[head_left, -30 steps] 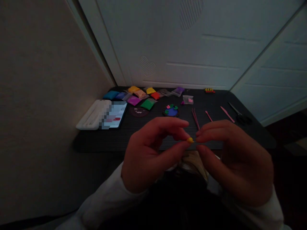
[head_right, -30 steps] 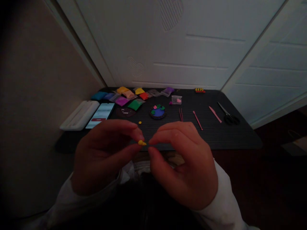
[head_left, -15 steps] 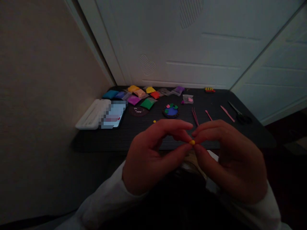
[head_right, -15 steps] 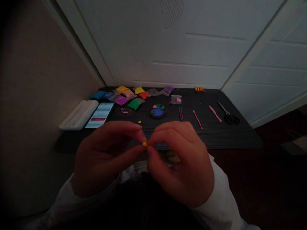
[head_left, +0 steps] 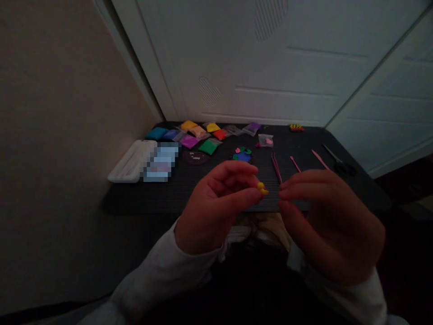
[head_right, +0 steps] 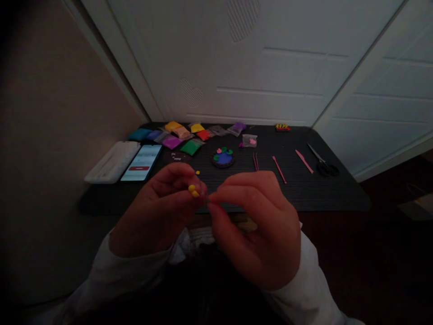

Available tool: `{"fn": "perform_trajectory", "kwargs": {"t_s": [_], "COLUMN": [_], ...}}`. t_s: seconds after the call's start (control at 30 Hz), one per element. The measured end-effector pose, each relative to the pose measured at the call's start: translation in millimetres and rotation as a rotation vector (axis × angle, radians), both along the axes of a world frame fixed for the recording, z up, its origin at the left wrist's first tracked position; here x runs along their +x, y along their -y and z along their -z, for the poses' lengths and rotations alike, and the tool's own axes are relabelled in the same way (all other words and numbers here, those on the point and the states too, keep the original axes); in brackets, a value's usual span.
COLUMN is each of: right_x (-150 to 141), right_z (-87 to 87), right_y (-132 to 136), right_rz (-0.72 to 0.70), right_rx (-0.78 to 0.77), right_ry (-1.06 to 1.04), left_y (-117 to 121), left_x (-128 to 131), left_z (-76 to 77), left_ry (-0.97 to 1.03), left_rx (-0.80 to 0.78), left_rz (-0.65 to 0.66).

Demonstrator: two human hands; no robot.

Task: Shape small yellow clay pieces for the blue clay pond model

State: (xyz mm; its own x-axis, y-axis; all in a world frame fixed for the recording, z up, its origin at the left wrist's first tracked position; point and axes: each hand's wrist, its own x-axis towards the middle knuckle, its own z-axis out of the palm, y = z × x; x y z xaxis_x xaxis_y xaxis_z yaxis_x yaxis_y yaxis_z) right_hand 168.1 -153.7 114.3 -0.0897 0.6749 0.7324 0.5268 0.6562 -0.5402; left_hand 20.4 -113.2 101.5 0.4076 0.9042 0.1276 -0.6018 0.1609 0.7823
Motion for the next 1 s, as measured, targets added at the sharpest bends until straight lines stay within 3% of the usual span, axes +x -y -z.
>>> {"fn": "perform_trajectory", "kwargs": {"t_s": [0.13, 0.53, 1.0], "right_x": [-2.5, -2.0, -3.8], "right_z": [-0.1, -0.9, -0.8], "right_y": [-1.8, -5.4, -3.6], "right_rz": [0.010, -0.018, 0.010], "right_rx": [0.055, 0.101, 0.070], "right_ry": [0.069, 0.122, 0.115], "left_y": [1.0, 3.3, 5.9], "left_x": [1.2, 2.2, 2.5], "left_z": [-1.4, -2.2, -2.7], "left_ry": [0.019, 0.024, -0.061], "left_rx": [-0.067, -0.061, 0.049], "left_rz": [0.012, 0.012, -0.078]}}
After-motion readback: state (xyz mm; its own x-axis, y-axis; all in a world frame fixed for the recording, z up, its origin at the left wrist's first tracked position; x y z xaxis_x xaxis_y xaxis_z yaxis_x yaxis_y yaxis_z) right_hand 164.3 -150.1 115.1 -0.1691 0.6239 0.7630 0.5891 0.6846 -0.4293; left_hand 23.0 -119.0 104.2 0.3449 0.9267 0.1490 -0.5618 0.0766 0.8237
